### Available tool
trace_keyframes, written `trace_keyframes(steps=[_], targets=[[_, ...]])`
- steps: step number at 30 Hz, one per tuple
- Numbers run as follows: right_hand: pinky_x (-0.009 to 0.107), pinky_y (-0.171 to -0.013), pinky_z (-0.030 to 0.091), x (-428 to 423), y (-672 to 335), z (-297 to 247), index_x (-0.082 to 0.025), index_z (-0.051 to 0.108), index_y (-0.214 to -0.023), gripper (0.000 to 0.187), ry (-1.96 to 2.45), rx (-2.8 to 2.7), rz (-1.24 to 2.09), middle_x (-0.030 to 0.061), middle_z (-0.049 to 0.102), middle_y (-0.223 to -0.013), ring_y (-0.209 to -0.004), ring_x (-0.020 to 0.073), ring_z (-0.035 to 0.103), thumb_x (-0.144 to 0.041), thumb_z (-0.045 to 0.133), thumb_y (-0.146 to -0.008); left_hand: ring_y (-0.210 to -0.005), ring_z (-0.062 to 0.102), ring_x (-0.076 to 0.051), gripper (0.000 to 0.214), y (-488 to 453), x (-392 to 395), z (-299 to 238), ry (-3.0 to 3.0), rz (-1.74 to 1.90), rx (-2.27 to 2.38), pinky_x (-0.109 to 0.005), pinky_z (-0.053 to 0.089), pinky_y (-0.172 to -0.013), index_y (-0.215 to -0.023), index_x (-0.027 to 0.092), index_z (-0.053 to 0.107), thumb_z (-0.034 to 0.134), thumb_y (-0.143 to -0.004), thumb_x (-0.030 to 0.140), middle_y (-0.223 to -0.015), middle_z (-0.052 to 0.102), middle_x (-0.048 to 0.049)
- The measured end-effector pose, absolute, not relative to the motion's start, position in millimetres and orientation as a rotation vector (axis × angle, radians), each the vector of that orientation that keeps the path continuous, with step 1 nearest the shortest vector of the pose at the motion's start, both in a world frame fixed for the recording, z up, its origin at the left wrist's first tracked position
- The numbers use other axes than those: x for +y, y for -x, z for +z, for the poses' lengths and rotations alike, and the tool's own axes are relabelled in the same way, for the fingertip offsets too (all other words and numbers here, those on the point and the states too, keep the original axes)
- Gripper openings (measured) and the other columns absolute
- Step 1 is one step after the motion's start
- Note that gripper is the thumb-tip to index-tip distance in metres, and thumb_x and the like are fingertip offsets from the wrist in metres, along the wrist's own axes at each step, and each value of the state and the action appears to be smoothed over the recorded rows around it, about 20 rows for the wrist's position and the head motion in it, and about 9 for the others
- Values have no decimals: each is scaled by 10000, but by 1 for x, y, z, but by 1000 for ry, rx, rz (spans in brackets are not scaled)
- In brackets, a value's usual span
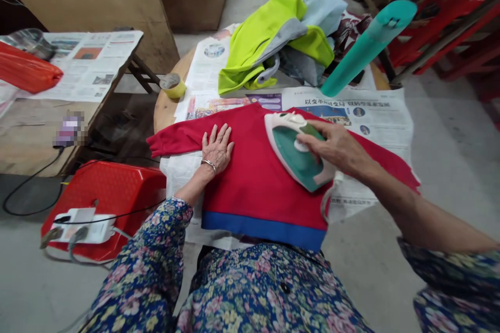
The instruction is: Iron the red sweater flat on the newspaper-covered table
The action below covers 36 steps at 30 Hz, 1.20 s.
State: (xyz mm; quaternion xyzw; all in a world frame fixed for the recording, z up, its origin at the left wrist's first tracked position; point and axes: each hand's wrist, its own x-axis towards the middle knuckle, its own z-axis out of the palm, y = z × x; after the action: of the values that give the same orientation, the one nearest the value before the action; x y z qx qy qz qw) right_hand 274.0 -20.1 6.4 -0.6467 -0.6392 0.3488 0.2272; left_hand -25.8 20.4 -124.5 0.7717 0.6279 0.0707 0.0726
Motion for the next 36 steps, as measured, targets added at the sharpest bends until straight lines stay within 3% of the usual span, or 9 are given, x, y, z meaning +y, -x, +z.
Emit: trace_keyframes(steps=[3, 9, 14, 19, 23, 27, 30, 33, 36], targets=[[301, -534, 463, -10, -275, 9, -197, 829, -1122, 294, 1787, -1732, 870, 0, 617, -555, -541, 202, 576, -369, 679, -936, -1709, 312, -312, 618, 26, 21, -125, -2315, 226, 1892, -642, 231, -1383, -1689, 265, 504, 389, -1087, 342, -1791, 438, -75], [322, -650, 549, -59, -257, 15, -214, 838, -1293, 478, 1700, -1853, 1107, 92, 823, -1002, -823, 257, 724, -369, 761, -848, -1701, 333, -313, 607, 25, 20, -119, -2301, 250, 1889, -650, 229, -1379, -1681, 337, 517, 392, -1088, 340, -1790, 439, -49], [272, -546, 464, -71, -256, 16, -207, 807, -1345, 486, 1709, -1785, 1385, 13, 727, -757, -611, 172, 615, -390, 705, -906, -1692, 355, -320, 569, 26, 20, -116, -2290, 275, 1896, -663, 220, -1378, -1612, 390, 606, 410, -1082, 329, -1769, 476, -29], [259, -532, 409, -28, -259, 16, -197, 754, -984, 147, 1760, -1708, 1096, -34, 581, -622, -548, 145, 535, -301, 657, -948, -1685, 366, -326, 567, 27, 23, -110, -2246, 332, 1913, -659, 205, -1381, -1599, 355, 627, 411, -1076, 324, -1752, 503, -61], [272, -568, 447, 0, -260, 18, -227, 647, -861, 143, 1823, -1659, 919, -21, 566, -617, -573, 159, 562, -269, 630, -996, -1689, 350, -341, 576, 27, 24, -101, -2221, 329, 1882, -659, 191, -1380, -1621, 322, 603, 411, -1078, 345, -1763, 489, -87], [281, -632, 482, -11, -251, 16, -207, 741, -1079, 151, 1767, -1727, 920, 13, 686, -763, -677, 183, 634, -278, 624, -1016, -1701, 324, -311, 599, 26, 26, -97, -2198, 324, 1911, -622, 155, -1394, -1627, 303, 589, 364, -1078, 384, -1778, 470, -66], [282, -715, 488, -47, -242, 13, -186, 779, -1277, 336, 1627, -1894, 988, 43, 780, -946, -815, 194, 676, -238, 702, -953, -1696, 332, -316, 620, 26, 28, -97, -2194, 327, 1897, -644, 142, -1388, -1618, 302, 595, 345, -1066, 430, -1777, 465, -54], [271, -683, 463, -92, -243, 9, -177, 755, -1433, 505, 1474, -2027, 1252, 45, 804, -937, -752, 172, 662, -233, 735, -931, -1696, 333, -312, 655, 25, 28, -96, -2175, 316, 1918, -622, 138, -1391, -1617, 285, 598, 318, -1051, 460, -1778, 459, -51], [263, -661, 463, -129, -259, 6, -204, 747, -1480, 537, 1360, -2061, 1484, 28, 814, -909, -702, 157, 642, -300, 743, -952, -1694, 337, -313, 690, 22, 27, -94, -2175, 334, 1935, -603, 140, -1393, -1605, 259, 613, 285, -1040, 481, -1770, 471, -56]])
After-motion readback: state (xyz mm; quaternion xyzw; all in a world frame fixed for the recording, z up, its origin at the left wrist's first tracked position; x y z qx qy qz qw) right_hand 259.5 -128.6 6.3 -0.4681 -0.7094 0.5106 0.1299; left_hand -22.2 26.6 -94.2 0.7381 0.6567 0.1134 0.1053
